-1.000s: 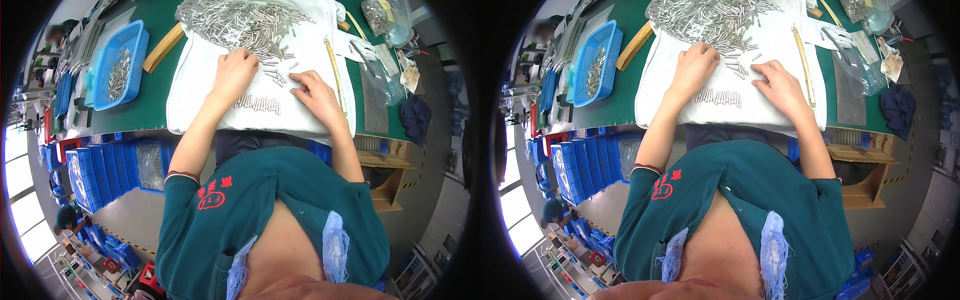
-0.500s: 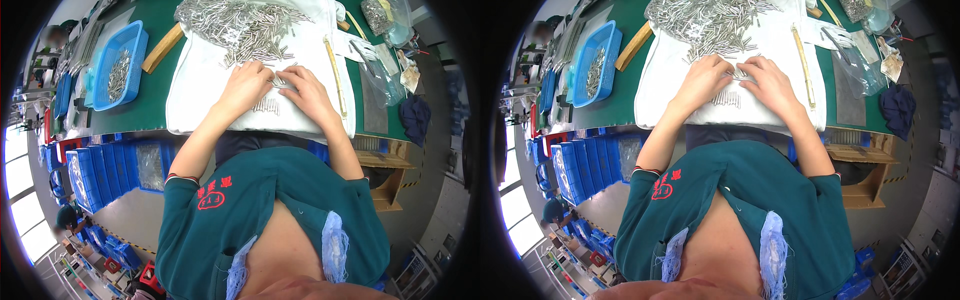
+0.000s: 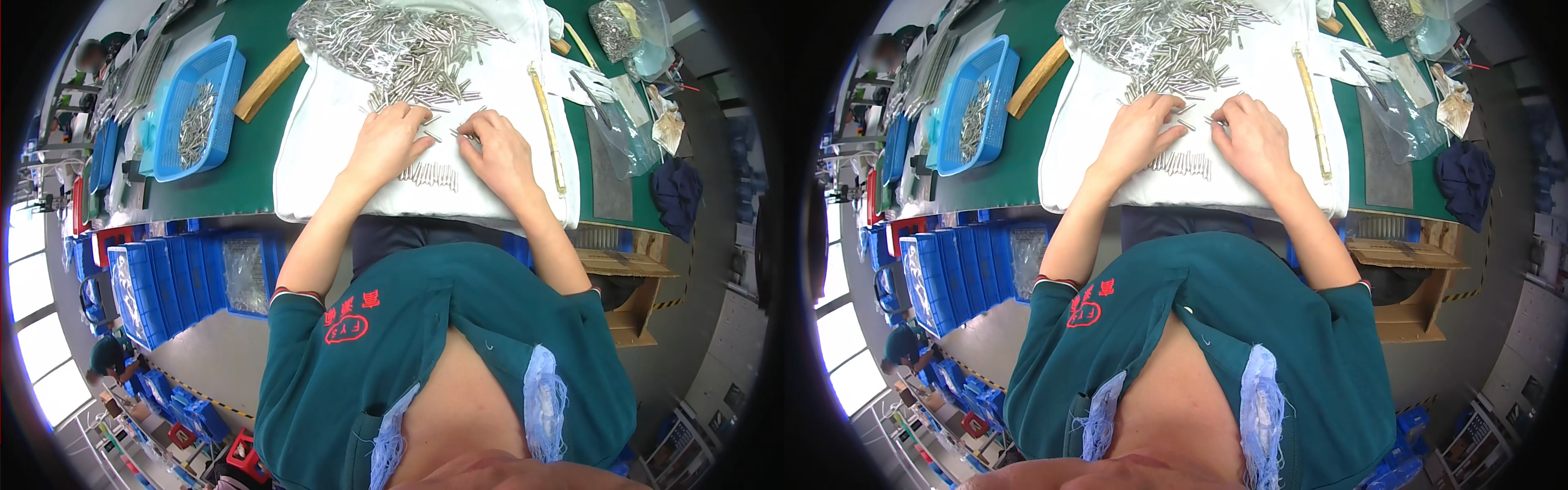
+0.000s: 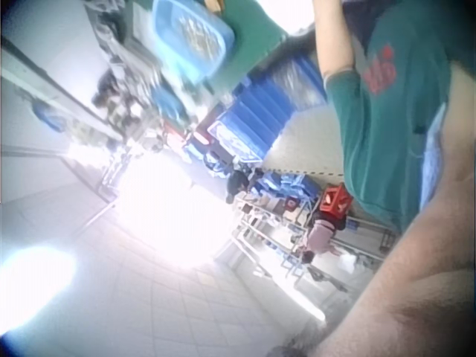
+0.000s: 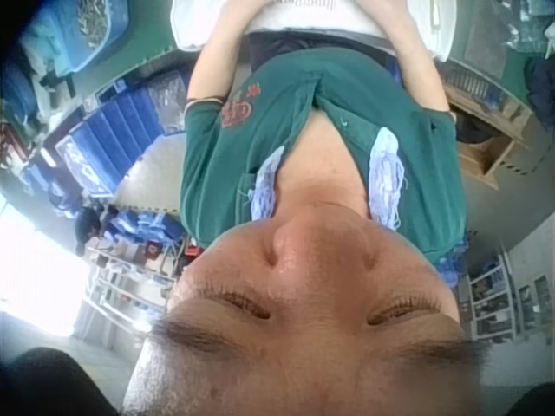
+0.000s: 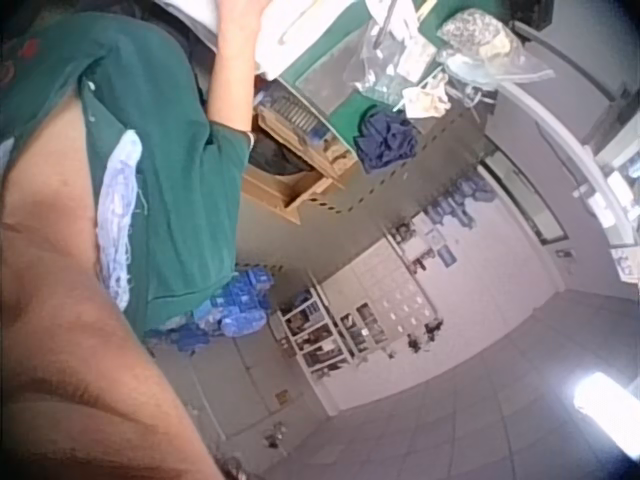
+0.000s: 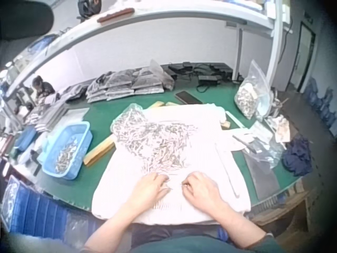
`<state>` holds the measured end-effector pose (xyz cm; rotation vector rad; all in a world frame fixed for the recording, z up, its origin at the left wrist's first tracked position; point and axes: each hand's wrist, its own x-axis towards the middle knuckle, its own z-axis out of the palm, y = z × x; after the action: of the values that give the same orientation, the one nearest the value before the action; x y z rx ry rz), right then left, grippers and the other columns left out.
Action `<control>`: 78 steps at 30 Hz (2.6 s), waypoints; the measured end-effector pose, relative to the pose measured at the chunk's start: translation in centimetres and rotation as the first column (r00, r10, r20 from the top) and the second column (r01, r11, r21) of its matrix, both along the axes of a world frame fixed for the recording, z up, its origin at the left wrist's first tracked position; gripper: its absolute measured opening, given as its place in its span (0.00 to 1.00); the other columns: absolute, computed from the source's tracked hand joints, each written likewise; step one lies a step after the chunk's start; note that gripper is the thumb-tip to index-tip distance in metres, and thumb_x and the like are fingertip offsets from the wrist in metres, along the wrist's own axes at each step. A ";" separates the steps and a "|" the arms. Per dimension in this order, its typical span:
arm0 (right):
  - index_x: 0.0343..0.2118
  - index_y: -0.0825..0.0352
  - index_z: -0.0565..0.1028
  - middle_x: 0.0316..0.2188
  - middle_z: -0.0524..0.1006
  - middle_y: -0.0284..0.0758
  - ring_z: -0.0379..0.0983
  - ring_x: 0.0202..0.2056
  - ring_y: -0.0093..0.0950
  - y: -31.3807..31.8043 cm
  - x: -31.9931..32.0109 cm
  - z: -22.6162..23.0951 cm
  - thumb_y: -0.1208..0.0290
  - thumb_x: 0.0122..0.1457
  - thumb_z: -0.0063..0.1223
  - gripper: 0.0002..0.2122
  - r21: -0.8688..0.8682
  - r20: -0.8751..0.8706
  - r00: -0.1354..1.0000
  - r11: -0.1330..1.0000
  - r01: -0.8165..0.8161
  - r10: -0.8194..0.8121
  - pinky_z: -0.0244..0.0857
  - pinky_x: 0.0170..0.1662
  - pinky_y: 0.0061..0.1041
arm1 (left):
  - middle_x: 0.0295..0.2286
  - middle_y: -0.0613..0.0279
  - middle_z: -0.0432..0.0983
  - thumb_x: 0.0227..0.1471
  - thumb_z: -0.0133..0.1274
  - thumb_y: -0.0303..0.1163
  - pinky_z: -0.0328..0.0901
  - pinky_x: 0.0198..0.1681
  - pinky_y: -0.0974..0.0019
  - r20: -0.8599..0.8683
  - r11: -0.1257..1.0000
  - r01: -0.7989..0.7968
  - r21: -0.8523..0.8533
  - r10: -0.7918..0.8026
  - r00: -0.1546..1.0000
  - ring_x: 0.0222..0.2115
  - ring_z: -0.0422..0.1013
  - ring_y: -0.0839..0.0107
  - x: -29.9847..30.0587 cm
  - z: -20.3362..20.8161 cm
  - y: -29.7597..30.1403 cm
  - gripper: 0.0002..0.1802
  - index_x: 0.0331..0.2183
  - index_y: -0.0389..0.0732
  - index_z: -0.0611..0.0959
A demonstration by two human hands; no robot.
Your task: Picking up small metal pins and arranging them in rows on a soft surface.
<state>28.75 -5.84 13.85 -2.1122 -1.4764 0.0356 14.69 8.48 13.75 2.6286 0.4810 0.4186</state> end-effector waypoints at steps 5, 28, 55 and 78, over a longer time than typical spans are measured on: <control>0.35 0.63 0.77 0.34 0.73 0.32 0.72 0.37 0.32 -0.1 -0.4 0.5 0.66 0.52 0.57 0.09 -0.071 -0.045 0.998 0.997 0.041 -0.044 0.67 0.39 0.31 | 0.26 0.62 0.73 0.47 0.57 0.32 0.64 0.35 0.58 -0.009 0.998 0.021 0.064 -0.021 1.000 0.32 0.72 0.59 0.9 -0.4 -0.9 0.07 0.32 0.44 0.80; 0.44 0.65 0.74 0.37 0.69 0.36 0.71 0.32 0.30 0.1 1.7 1.8 0.69 0.52 0.59 0.16 -0.171 -0.266 0.938 0.946 -0.274 0.223 0.67 0.40 0.28 | 0.26 0.60 0.75 0.45 0.56 0.32 0.62 0.38 0.55 -0.116 0.996 -0.031 -0.081 0.021 0.993 0.35 0.72 0.60 1.2 0.1 -1.1 0.07 0.30 0.42 0.79; 0.44 0.63 0.75 0.39 0.72 0.36 0.73 0.37 0.33 -1.3 0.2 1.9 0.64 0.53 0.59 0.16 -0.181 -0.216 0.972 0.975 -0.131 0.090 0.68 0.41 0.30 | 0.31 0.57 0.74 0.49 0.52 0.28 0.67 0.40 0.58 0.035 0.996 -0.038 -0.083 0.041 0.999 0.35 0.72 0.56 1.7 -0.2 -1.6 0.10 0.37 0.40 0.80; 0.38 0.61 0.76 0.35 0.72 0.32 0.72 0.37 0.32 -2.5 1.6 2.2 0.62 0.52 0.59 0.12 -0.162 -0.143 0.967 0.959 -0.234 0.212 0.68 0.38 0.30 | 0.32 0.56 0.76 0.49 0.55 0.32 0.65 0.40 0.59 0.074 0.994 0.057 -0.097 -0.050 0.996 0.35 0.72 0.59 -1.0 0.3 -2.3 0.14 0.40 0.41 0.79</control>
<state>30.38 -8.31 16.02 -2.0262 -1.6819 0.3906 13.68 6.23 14.06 2.5162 0.3963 0.4577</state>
